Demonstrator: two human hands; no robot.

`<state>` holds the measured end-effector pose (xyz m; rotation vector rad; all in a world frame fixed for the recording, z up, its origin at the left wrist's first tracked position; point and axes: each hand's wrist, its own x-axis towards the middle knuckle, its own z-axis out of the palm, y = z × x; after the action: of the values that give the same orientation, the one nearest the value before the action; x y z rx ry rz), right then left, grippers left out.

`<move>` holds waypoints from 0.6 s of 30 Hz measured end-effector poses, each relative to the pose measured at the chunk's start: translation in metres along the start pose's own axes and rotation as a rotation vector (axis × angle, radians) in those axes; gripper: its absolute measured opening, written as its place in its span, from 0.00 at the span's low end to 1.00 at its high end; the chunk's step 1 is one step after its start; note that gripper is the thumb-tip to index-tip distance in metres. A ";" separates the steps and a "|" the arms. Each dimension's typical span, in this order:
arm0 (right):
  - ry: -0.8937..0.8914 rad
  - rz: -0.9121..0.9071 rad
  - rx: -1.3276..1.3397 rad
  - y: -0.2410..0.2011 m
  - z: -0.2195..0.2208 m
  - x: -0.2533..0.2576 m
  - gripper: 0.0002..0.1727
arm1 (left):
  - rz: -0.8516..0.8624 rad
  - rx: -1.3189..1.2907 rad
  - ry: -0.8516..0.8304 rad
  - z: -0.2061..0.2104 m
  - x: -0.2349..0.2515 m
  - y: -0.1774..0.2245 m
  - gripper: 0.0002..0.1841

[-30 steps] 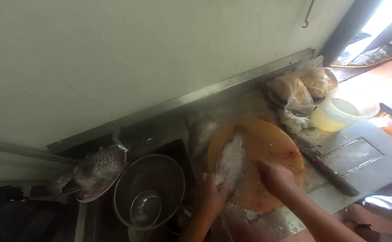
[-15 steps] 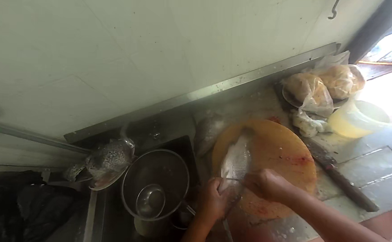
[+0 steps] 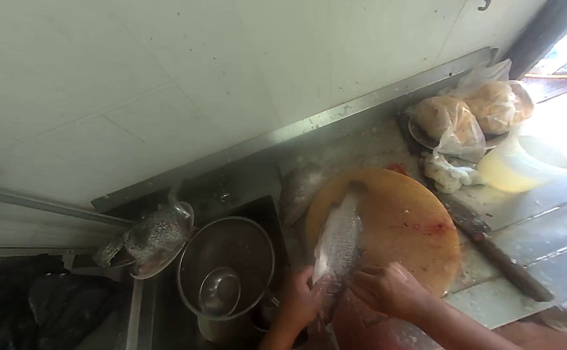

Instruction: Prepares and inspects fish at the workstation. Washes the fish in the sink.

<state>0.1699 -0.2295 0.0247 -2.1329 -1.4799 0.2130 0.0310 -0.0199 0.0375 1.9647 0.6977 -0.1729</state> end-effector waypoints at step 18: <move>0.038 0.095 -0.091 0.003 -0.006 -0.009 0.22 | 0.051 -0.030 0.001 0.010 -0.003 0.013 0.15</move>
<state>0.1712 -0.2400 0.0266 -2.2694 -1.3922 0.1411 0.0372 -0.0340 0.0444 1.9518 0.6461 -0.1296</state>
